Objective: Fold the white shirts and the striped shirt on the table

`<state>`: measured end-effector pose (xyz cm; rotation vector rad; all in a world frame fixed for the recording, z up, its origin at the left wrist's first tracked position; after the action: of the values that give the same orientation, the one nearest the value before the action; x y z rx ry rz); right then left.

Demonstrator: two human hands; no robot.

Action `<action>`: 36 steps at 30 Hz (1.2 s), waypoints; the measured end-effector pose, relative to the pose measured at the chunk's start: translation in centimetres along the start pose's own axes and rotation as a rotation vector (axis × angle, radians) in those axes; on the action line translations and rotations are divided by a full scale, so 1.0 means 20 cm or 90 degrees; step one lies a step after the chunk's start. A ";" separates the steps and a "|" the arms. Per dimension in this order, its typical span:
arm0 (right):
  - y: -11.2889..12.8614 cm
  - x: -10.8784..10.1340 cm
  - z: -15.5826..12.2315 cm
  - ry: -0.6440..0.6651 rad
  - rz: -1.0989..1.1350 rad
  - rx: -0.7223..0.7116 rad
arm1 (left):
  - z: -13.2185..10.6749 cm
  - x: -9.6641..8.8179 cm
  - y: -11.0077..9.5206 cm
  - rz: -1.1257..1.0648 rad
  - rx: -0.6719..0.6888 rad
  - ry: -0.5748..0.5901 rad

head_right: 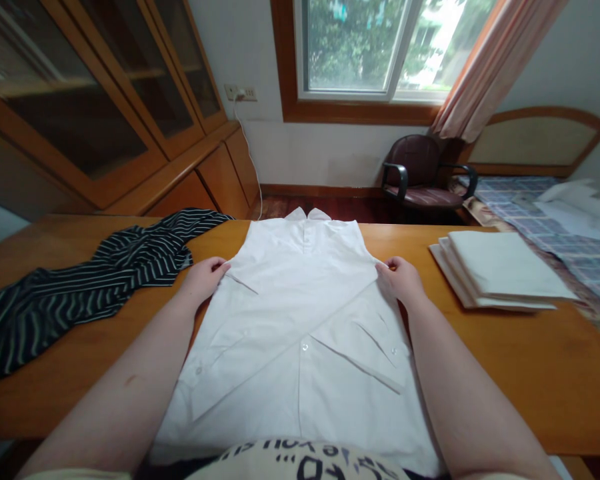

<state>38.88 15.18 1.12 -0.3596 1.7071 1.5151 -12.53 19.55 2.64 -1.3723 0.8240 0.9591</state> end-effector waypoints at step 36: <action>0.04 -0.05 -0.09 0.167 0.519 0.069 | -0.06 -0.04 0.07 -0.336 -0.035 0.133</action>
<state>38.21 13.55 2.30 0.2515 2.2925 1.9796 -14.01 18.23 2.65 -1.6463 0.5433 0.4353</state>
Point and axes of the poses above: each hand's wrist, its own z-axis towards the middle knuckle, its own x-axis out of the palm, y = z × x, the point moved 10 cm from there along z, towards the middle knuckle, and after that the axes turned 6 degrees about z, right-handed, at the moved point
